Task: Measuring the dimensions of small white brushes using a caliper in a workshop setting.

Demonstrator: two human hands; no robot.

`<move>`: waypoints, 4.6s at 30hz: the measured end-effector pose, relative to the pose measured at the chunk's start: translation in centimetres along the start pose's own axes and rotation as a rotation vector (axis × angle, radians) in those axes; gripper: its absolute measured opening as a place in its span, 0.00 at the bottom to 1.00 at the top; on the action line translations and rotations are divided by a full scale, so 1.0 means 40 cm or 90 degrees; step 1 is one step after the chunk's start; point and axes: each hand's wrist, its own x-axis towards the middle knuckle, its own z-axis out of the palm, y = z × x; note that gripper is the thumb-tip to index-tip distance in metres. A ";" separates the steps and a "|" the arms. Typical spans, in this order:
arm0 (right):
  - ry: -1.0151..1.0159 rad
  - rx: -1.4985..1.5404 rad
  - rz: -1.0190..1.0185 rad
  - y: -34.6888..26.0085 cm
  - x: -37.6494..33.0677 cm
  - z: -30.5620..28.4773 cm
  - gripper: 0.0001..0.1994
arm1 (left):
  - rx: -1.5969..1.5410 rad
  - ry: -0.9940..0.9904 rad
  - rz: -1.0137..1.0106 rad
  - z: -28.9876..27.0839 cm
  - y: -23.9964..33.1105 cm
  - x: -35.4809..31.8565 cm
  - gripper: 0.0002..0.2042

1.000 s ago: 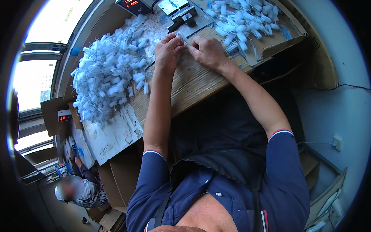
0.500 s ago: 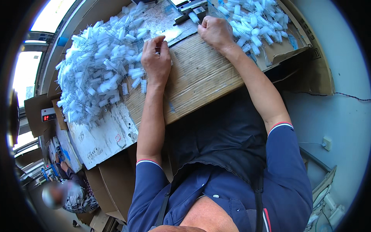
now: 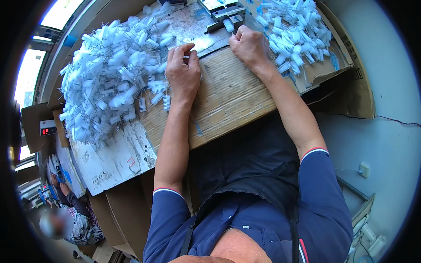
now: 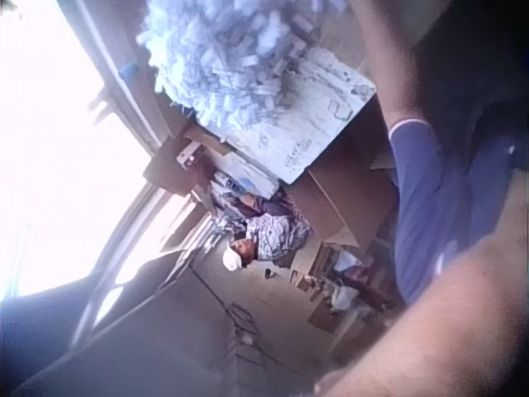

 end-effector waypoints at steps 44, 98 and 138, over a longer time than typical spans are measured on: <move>0.006 0.016 0.009 -0.011 0.003 0.000 0.11 | 0.018 0.029 0.022 0.019 -0.018 -0.003 0.06; 0.104 0.152 0.069 0.007 0.013 0.009 0.17 | 0.365 -0.104 0.049 0.125 0.022 0.101 0.15; -0.027 0.212 -0.078 -0.006 -0.014 0.013 0.06 | -1.064 -0.237 -0.508 -0.057 -0.001 0.002 0.10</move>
